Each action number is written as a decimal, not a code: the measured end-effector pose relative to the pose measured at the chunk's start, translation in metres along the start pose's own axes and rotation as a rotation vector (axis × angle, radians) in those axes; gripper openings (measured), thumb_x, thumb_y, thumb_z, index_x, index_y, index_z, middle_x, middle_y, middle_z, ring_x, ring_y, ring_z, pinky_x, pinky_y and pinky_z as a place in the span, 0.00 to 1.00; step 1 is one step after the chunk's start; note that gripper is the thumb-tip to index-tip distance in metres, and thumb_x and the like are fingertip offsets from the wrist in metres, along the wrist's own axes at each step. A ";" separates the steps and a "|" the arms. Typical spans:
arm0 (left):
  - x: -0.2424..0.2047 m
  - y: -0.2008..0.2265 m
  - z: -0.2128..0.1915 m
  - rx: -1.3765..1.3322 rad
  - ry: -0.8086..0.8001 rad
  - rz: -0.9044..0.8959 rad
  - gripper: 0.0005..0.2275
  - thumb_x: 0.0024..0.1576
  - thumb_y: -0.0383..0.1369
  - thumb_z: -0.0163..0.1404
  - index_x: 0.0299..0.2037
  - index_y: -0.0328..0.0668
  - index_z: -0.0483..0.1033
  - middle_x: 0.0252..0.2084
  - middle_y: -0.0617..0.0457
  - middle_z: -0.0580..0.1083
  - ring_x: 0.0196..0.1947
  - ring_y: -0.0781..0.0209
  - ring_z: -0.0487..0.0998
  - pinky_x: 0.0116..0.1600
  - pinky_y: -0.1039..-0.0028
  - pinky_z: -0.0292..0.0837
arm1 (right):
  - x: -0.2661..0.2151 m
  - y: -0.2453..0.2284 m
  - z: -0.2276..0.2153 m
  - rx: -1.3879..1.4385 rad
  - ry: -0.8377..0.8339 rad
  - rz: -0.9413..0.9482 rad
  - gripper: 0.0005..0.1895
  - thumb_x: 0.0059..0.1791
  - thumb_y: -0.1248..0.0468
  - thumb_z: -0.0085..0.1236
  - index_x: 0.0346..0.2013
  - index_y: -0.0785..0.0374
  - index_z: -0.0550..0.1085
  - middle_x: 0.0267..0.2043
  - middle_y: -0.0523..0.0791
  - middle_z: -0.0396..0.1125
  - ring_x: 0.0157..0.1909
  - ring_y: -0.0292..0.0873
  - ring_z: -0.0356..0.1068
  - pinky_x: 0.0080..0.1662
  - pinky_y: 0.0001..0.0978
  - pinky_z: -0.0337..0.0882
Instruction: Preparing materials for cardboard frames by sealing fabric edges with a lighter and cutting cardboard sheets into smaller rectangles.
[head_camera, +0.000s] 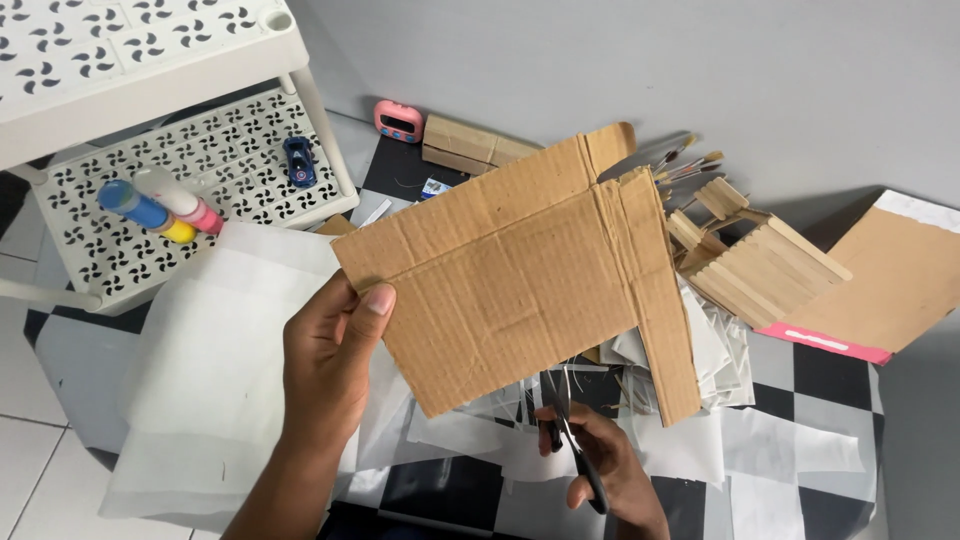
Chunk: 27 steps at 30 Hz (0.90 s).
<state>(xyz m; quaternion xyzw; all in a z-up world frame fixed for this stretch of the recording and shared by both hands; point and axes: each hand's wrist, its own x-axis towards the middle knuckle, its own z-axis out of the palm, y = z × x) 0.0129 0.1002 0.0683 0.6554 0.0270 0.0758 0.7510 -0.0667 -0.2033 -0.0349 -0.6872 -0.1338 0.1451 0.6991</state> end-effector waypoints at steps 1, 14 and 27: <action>0.000 0.000 -0.001 -0.001 0.003 0.000 0.11 0.63 0.40 0.49 0.38 0.40 0.76 0.28 0.65 0.63 0.32 0.71 0.61 0.42 0.78 0.59 | 0.000 0.001 -0.001 -0.001 -0.003 0.001 0.50 0.38 0.28 0.68 0.57 0.65 0.75 0.37 0.47 0.70 0.39 0.43 0.69 0.45 0.36 0.66; -0.001 0.004 -0.009 0.062 0.058 0.014 0.14 0.64 0.41 0.47 0.28 0.44 0.66 0.25 0.64 0.57 0.29 0.71 0.55 0.38 0.80 0.53 | -0.002 -0.005 0.004 0.003 0.025 -0.084 0.47 0.42 0.32 0.68 0.58 0.68 0.73 0.37 0.47 0.68 0.40 0.43 0.69 0.46 0.37 0.66; -0.008 0.003 -0.012 0.036 0.067 0.004 0.13 0.64 0.41 0.48 0.30 0.43 0.69 0.26 0.65 0.59 0.30 0.71 0.58 0.39 0.80 0.55 | 0.003 -0.024 0.039 0.098 -0.070 -0.079 0.48 0.44 0.28 0.66 0.58 0.65 0.72 0.33 0.48 0.69 0.37 0.43 0.70 0.45 0.36 0.66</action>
